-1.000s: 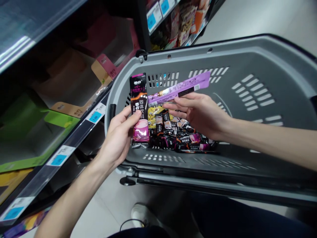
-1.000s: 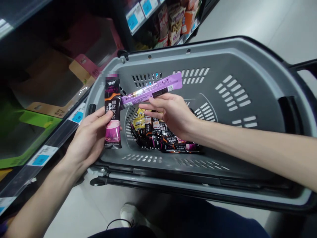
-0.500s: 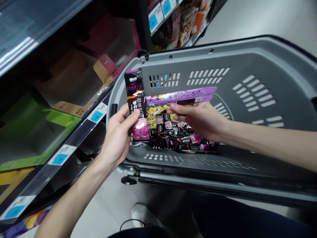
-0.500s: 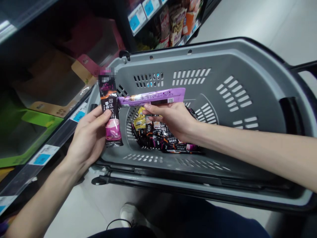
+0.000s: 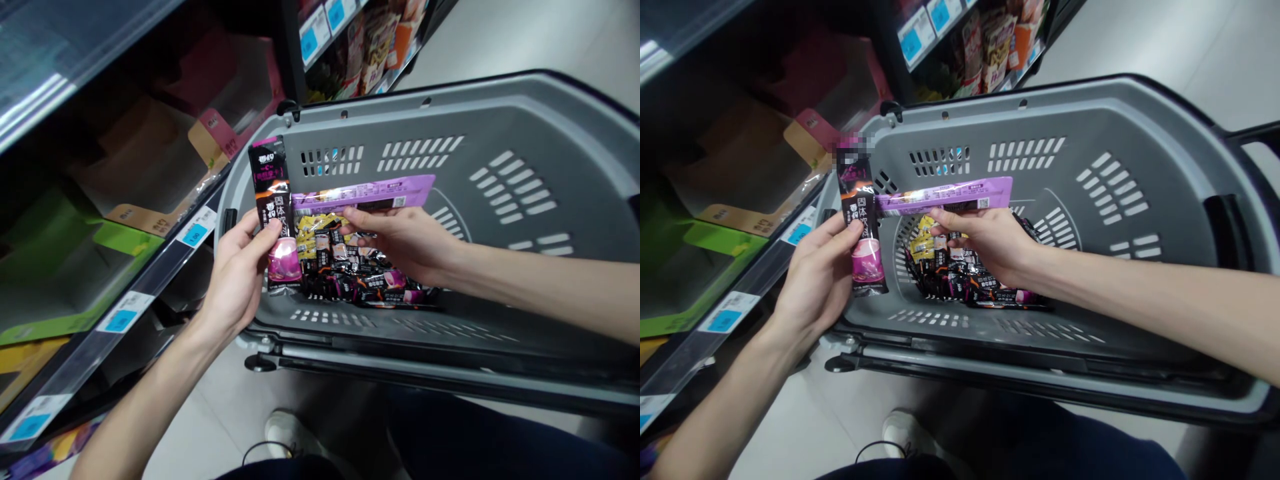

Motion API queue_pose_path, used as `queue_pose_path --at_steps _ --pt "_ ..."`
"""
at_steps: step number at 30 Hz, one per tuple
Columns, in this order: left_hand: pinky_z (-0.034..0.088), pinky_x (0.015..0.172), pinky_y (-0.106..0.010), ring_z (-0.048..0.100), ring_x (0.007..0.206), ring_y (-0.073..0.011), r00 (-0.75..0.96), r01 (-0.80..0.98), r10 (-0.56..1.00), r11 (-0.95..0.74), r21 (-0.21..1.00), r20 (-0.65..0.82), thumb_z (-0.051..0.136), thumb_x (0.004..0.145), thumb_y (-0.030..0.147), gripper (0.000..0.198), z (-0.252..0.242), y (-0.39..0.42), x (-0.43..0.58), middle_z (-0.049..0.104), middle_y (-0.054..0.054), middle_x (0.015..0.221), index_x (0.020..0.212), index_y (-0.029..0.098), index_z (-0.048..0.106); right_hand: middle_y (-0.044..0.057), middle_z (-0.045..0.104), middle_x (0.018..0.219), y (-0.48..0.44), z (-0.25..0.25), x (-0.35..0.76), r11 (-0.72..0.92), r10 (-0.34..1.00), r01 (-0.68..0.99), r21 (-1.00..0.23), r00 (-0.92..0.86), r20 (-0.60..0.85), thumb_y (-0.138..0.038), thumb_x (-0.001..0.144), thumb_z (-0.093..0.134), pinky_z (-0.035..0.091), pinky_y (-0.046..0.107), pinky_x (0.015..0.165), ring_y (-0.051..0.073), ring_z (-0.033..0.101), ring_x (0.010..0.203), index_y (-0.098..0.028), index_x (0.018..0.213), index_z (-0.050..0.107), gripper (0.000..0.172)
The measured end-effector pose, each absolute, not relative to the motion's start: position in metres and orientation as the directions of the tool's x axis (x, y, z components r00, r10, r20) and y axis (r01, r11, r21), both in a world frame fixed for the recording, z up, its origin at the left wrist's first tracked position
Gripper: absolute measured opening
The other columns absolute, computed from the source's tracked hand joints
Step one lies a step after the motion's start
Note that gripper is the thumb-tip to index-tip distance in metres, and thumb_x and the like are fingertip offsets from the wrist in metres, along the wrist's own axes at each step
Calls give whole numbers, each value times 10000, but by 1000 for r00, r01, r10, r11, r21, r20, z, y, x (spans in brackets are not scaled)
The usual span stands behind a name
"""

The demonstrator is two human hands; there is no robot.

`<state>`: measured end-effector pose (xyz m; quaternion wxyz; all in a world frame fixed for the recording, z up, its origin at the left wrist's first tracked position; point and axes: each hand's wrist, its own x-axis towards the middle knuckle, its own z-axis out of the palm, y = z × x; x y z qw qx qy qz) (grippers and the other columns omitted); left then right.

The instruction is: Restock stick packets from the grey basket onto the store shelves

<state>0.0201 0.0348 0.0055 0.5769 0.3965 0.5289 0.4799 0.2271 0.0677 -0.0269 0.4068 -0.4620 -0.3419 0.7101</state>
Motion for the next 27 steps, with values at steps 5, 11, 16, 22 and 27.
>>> queue_pose_path --at_steps 5,11,16,22,27 --pt "549 946 -374 682 1086 -258 -15 -133 974 223 966 -226 701 866 317 336 6 35 19 729 -64 1188 1184 208 707 19 710 942 69 -29 228 -450 884 -291 -844 -282 -373 -360 678 916 498 308 735 181 639 873 -231 832 745 264" --pt "564 931 -380 694 1063 -259 -19 -141 974 222 965 -227 704 867 301 320 7 35 20 731 -65 1189 1172 206 718 16 723 1006 71 -28 229 -437 886 -325 -839 -317 -338 -369 648 932 520 370 800 198 651 884 -251 875 738 321" --pt "567 918 -373 688 1085 -270 -18 -133 972 228 965 -232 708 864 321 324 7 35 20 735 -59 1185 1171 217 718 29 726 1056 70 -29 230 -447 878 -289 -846 -324 -353 -418 638 932 527 375 816 225 648 939 -257 869 753 333" --pt "565 918 -379 688 1076 -262 -14 -135 971 233 963 -237 703 866 314 327 7 35 19 731 -65 1192 1176 211 711 51 723 1052 67 -28 229 -411 902 -245 -878 -251 -352 -444 642 923 529 353 698 222 639 866 -251 838 752 324" --pt "564 903 -371 685 1071 -262 -13 -135 971 234 963 -238 703 861 318 331 6 35 19 731 -64 1187 1172 205 707 53 725 1047 64 -27 228 -387 913 -207 -898 -221 -343 -443 677 897 524 340 648 203 632 790 -251 810 745 279"
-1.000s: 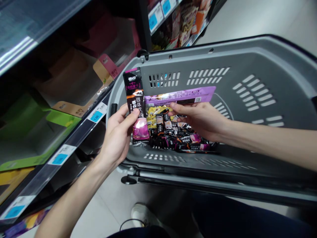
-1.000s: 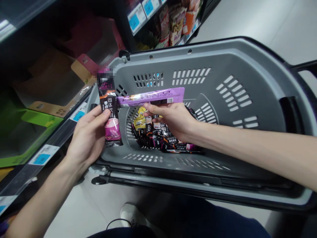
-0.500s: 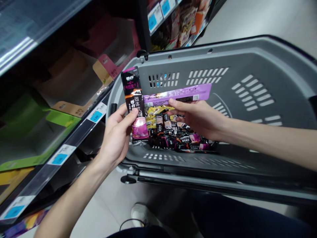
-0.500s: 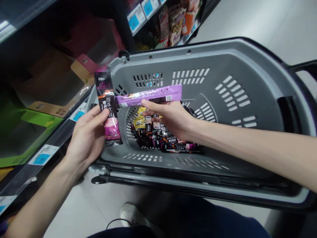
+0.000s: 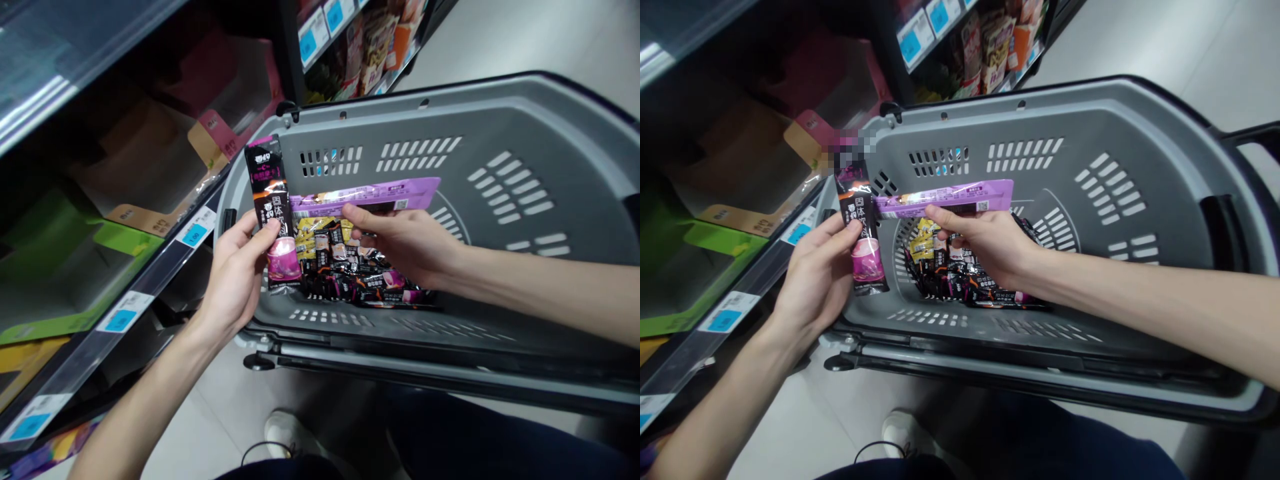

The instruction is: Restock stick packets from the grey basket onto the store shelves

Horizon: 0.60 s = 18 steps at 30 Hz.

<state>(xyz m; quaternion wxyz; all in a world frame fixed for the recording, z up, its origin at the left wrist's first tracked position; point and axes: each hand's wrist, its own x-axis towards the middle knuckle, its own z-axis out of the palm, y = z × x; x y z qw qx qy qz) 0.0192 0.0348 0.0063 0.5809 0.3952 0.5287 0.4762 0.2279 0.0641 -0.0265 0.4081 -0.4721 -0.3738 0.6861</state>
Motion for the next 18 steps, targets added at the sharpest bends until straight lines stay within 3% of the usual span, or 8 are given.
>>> queue_pose_path --at_steps 3,11,18 --pt "561 903 -372 690 1058 -263 -6 -138 971 236 962 -239 707 860 318 324 6 35 19 726 -65 1197 1163 204 710 48 721 1044 64 -27 228 -390 912 -207 -897 -220 -346 -433 674 900 519 330 639 192 621 770 -249 761 736 261" --pt "546 939 -348 685 1082 -251 -11 -175 968 245 954 -251 711 860 300 305 6 36 19 725 -70 1200 1147 196 718 43 712 986 69 -28 227 -386 917 -242 -890 -211 -340 -451 653 917 483 314 615 171 590 728 -229 850 726 353" --pt "516 1009 -358 671 1113 -232 20 -240 969 243 940 -245 705 865 270 299 5 36 18 716 -63 1220 1155 201 723 23 706 940 67 -28 226 -380 920 -267 -886 -210 -331 -424 688 904 479 303 623 170 620 740 -230 897 725 337"
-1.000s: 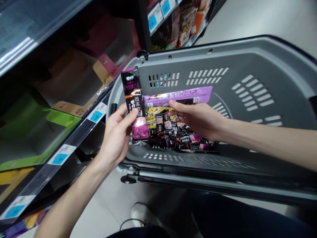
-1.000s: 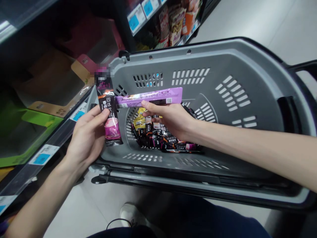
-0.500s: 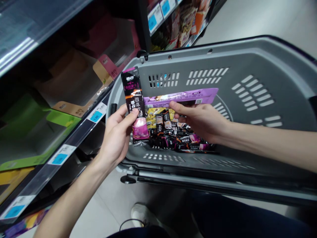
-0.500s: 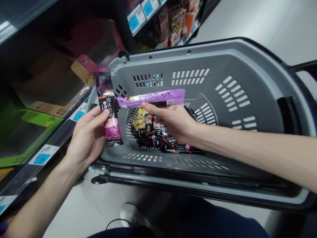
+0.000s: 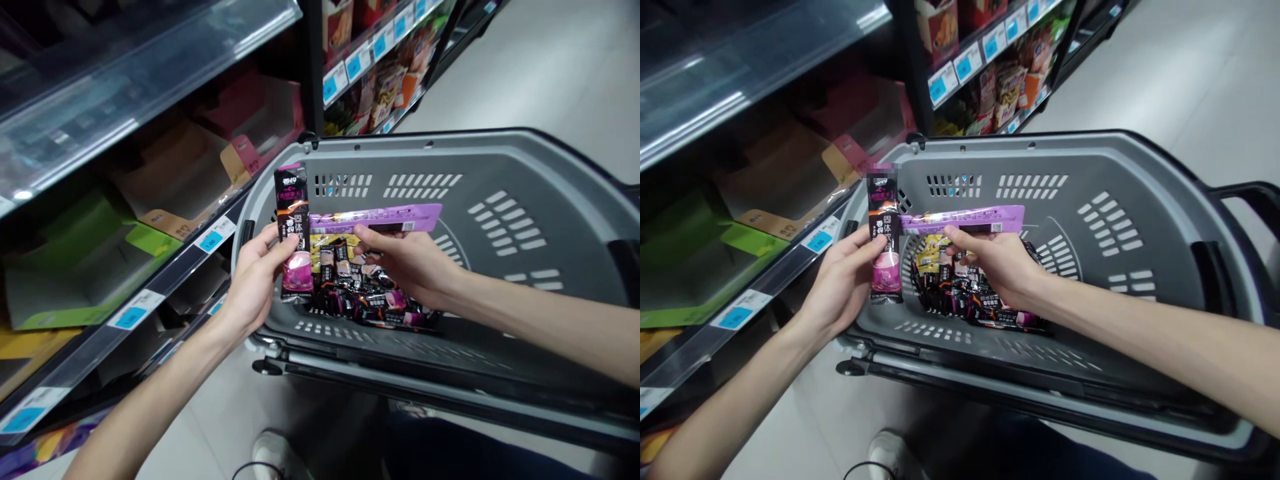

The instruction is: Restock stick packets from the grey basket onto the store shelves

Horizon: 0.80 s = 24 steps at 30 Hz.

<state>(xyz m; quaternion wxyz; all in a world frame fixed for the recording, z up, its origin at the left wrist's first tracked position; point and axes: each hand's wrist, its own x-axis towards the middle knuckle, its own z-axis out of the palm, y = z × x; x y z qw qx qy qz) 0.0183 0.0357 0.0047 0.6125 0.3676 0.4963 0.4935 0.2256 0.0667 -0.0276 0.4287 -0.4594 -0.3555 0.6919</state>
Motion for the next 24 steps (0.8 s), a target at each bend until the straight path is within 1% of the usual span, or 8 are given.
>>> queue_pose_path --at_steps 4,7,9,12,14,16,21,24 --pt "496 1033 -376 651 1145 -241 76 -228 963 269 936 -258 704 866 272 302 6 35 18 699 -67 1245 1158 193 721 42 722 920 67 -26 225 -349 929 -307 -885 -240 -282 -391 697 908 509 301 647 187 656 805 -218 865 745 291" --pt "492 1024 -379 624 1183 -260 102 -169 962 267 949 -252 710 862 290 292 5 34 18 693 -67 1242 1137 194 731 64 724 880 68 -24 225 -356 923 -320 -878 -269 -276 -402 724 891 529 316 694 214 671 884 -206 787 742 254" --pt "490 1006 -368 616 1180 -264 120 -124 964 253 959 -239 716 854 290 278 4 34 17 689 -65 1232 1115 198 743 59 726 918 68 -23 226 -359 921 -338 -870 -283 -270 -389 734 887 529 314 704 214 669 914 -219 809 744 235" --pt "482 978 -361 619 1126 -258 181 -19 961 215 976 -208 723 850 301 260 2 34 15 672 -62 1229 1092 214 761 40 717 972 68 -22 226 -369 916 -359 -857 -294 -271 -407 758 867 524 313 737 185 649 878 -233 860 745 235" --pt "470 974 -363 607 1116 -257 223 70 957 176 982 -187 716 862 325 266 1 34 14 664 -62 1209 1105 226 761 20 701 943 68 -22 225 -382 914 -379 -843 -287 -285 -414 781 846 517 312 760 161 623 823 -234 846 730 224" --pt "459 971 -367 592 1121 -256 256 147 951 142 979 -176 694 884 343 278 1 34 13 661 -67 1172 1128 223 750 2 679 893 68 -22 225 -398 912 -409 -821 -274 -306 -364 798 830 511 307 776 152 604 807 -229 808 700 187" --pt "463 908 -363 594 1058 -239 336 277 924 87 957 -181 665 907 321 293 5 33 14 640 -65 1082 1156 176 716 11 651 824 70 -20 223 -410 909 -447 -795 -271 -317 -100 769 717 514 324 883 172 605 884 -192 710 647 130" --pt "476 869 -347 595 1005 -217 315 277 934 78 958 -168 651 918 334 286 4 32 15 623 -60 1067 1147 171 702 37 677 885 70 -20 222 -395 909 -437 -808 -314 -274 -118 810 705 509 345 918 189 615 904 -187 779 682 79"
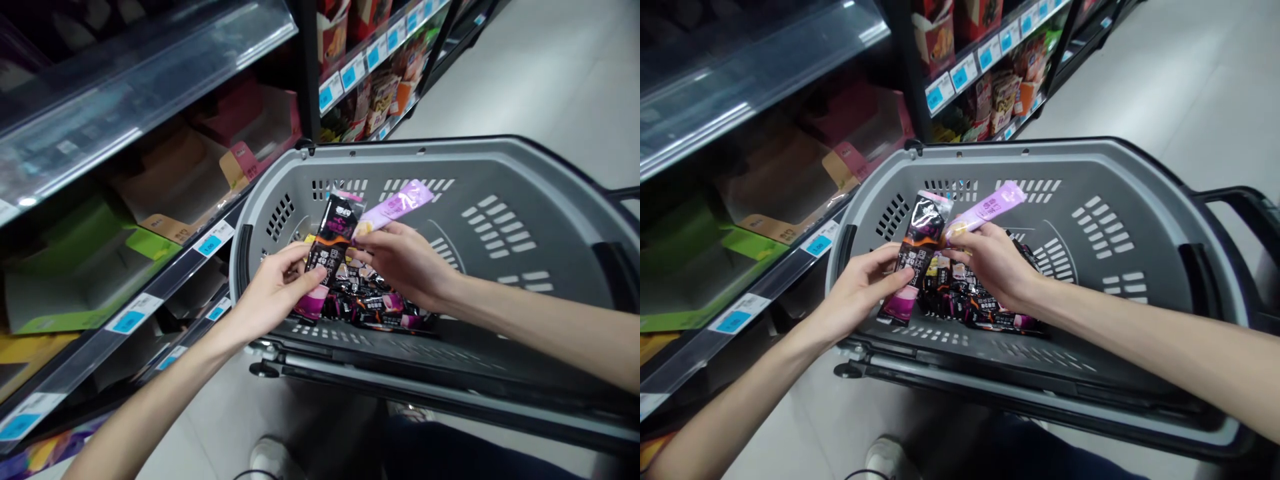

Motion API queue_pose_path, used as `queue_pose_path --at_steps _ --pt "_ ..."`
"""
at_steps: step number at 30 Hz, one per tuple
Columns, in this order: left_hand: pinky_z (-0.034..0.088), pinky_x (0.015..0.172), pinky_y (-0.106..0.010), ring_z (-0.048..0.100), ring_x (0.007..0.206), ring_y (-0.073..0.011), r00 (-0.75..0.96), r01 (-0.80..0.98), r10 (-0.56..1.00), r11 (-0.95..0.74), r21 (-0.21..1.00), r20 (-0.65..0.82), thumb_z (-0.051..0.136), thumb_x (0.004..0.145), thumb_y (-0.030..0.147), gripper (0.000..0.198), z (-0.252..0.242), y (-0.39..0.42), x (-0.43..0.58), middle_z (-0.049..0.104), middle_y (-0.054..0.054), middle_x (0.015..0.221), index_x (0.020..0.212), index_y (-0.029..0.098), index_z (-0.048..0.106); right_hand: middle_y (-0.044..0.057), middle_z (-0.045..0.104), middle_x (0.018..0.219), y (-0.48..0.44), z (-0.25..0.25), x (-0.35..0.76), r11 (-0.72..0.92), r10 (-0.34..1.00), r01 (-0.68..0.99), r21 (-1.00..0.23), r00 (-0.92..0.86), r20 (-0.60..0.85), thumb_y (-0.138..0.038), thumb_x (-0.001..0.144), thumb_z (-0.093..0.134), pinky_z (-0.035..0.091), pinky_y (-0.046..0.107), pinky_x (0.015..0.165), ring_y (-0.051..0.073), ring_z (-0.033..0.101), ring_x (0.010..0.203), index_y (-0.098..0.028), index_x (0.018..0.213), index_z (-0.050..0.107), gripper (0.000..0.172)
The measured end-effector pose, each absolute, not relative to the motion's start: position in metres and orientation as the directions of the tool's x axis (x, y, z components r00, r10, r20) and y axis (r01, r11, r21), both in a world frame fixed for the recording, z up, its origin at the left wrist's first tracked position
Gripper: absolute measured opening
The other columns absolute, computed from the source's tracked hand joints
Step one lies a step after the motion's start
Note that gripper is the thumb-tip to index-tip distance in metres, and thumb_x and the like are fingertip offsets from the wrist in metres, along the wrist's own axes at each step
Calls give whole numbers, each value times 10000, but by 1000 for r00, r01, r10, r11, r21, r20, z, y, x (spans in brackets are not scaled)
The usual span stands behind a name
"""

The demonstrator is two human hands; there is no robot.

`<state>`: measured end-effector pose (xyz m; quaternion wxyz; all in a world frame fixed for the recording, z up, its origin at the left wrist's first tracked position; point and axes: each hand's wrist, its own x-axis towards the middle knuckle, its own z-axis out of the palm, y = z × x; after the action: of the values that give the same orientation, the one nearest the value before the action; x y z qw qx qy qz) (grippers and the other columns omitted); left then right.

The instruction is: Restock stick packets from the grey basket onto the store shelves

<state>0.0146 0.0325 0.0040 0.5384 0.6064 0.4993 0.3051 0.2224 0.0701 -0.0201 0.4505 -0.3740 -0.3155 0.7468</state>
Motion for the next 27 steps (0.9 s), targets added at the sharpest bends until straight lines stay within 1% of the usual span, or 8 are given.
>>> queue_pose_path --at_steps 1,2,5,12,19,22,25,27 --pt "479 855 -339 592 979 -205 294 269 943 77 960 -158 647 921 341 288 3 32 15 618 -57 1064 1150 174 695 43 683 905 70 -21 222 -397 906 -432 -809 -326 -271 -169 848 706 509 346 906 191 618 900 -190 815 692 41" --pt "480 842 -330 587 949 -191 272 262 951 74 962 -147 644 923 347 290 2 32 14 614 -54 1060 1153 178 688 45 685 912 70 -22 223 -398 904 -429 -811 -331 -269 -228 883 701 509 342 886 189 620 887 -194 845 699 51" --pt "484 821 -316 567 893 -163 248 258 959 75 963 -141 643 924 359 291 0 32 13 597 -46 1061 1161 193 677 39 685 890 72 -25 224 -378 909 -414 -828 -334 -249 -337 940 672 496 310 828 165 615 836 -195 885 712 157" --pt "508 794 -319 573 887 -167 253 254 959 64 965 -130 649 911 365 274 0 32 14 599 -54 1060 1108 177 677 32 713 881 70 -27 226 -323 922 -324 -889 -322 -217 -349 931 695 483 291 785 145 620 795 -197 892 719 158" --pt "516 793 -339 593 929 -194 265 296 959 20 955 -102 638 915 355 279 -2 33 13 618 -58 1069 1136 189 678 33 701 860 70 -25 224 -375 896 -383 -844 -382 -225 -329 910 724 524 296 806 144 646 792 -187 911 701 143" --pt "499 827 -340 592 949 -192 268 340 961 -30 940 -67 619 928 325 273 -1 31 15 609 -53 1075 1163 195 671 8 672 826 69 -20 224 -387 889 -382 -839 -395 -231 -353 912 722 534 263 709 135 631 742 -214 954 681 151" --pt "463 871 -322 583 957 -180 277 368 961 -94 925 -12 597 934 275 194 0 26 17 606 -43 1035 1064 167 693 -18 624 753 65 -12 225 -430 871 -351 -832 -403 -280 -410 926 695 518 228 609 121 588 654 -237 958 649 182" --pt "446 855 -302 577 920 -169 264 382 964 -113 917 9 610 915 252 158 -1 25 18 606 -34 991 1002 153 697 -15 588 673 65 -10 227 -440 870 -291 -850 -373 -323 -486 924 671 489 209 526 112 529 562 -217 894 627 274"
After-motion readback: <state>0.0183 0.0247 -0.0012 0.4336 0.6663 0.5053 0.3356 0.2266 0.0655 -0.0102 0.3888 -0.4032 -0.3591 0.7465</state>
